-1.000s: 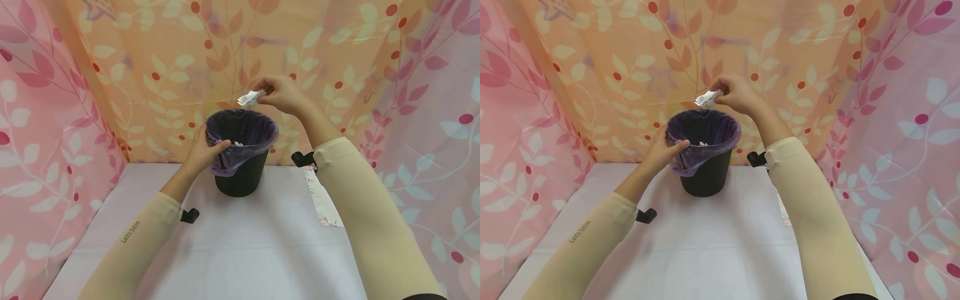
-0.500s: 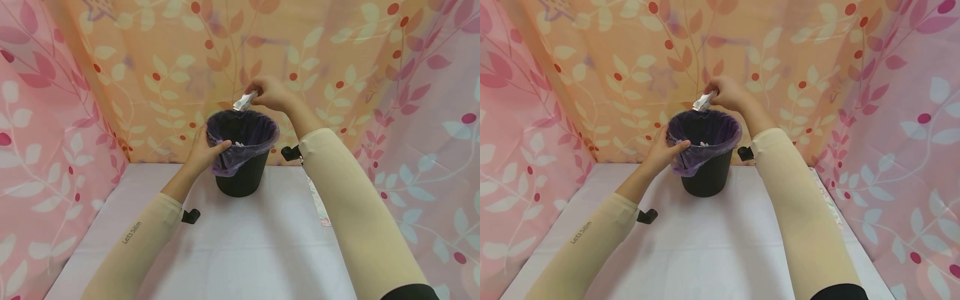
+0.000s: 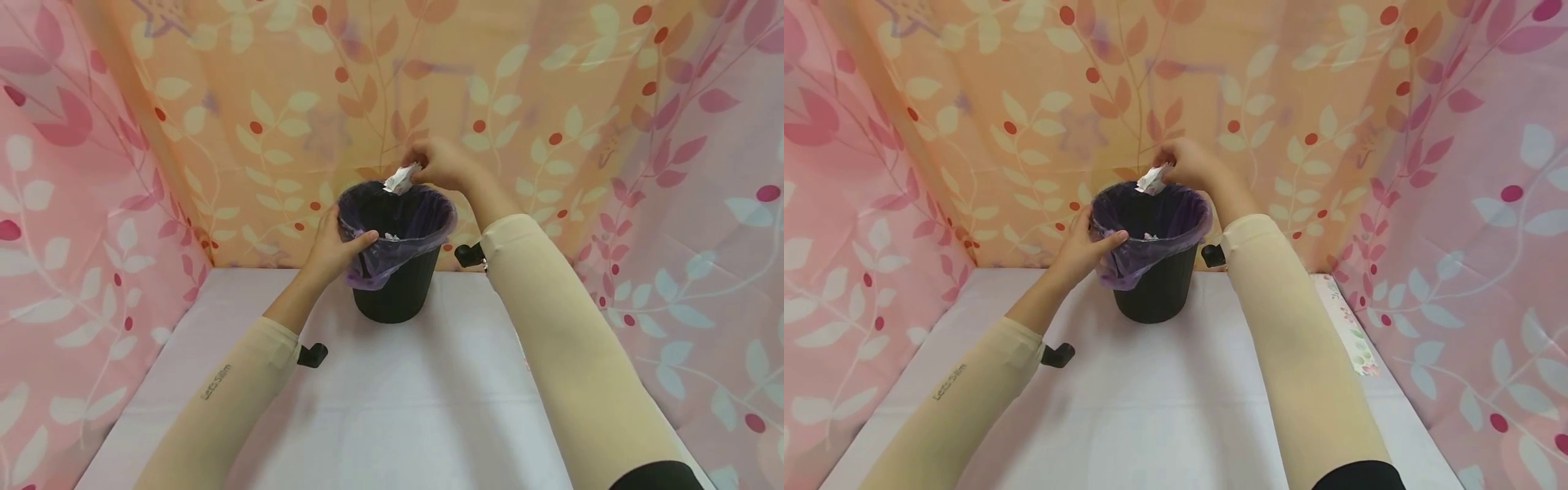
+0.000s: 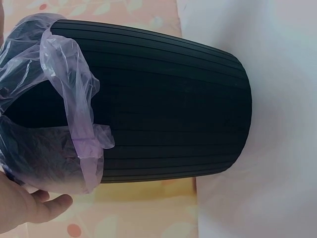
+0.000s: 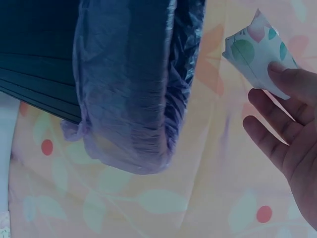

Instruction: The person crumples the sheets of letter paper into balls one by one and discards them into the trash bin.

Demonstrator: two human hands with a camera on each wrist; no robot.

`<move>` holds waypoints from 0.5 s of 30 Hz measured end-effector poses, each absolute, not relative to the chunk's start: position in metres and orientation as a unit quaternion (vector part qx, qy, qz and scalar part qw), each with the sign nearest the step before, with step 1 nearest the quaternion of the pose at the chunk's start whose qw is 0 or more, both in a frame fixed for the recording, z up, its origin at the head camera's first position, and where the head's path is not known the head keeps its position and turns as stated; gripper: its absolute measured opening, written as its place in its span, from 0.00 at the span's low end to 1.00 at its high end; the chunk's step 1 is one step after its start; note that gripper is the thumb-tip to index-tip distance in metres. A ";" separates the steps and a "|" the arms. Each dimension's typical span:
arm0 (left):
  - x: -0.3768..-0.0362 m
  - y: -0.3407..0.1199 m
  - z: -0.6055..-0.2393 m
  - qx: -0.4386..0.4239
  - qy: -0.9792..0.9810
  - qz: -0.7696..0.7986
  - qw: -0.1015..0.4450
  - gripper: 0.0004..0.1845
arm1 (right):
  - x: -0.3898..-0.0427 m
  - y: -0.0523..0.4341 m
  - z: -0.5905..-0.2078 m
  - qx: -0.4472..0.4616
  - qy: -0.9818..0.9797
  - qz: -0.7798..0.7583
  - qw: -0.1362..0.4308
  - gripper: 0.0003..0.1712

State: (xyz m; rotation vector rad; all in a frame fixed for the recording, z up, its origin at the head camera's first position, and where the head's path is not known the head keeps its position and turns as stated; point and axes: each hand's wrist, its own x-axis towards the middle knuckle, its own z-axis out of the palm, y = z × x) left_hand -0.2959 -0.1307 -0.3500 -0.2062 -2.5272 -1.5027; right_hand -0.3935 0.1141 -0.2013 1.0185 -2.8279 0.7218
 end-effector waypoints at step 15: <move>-0.297 -0.133 -0.351 -0.069 -0.850 -0.512 0.101 0.63 | -0.382 0.120 -0.211 0.315 -0.900 0.300 -0.026 0.19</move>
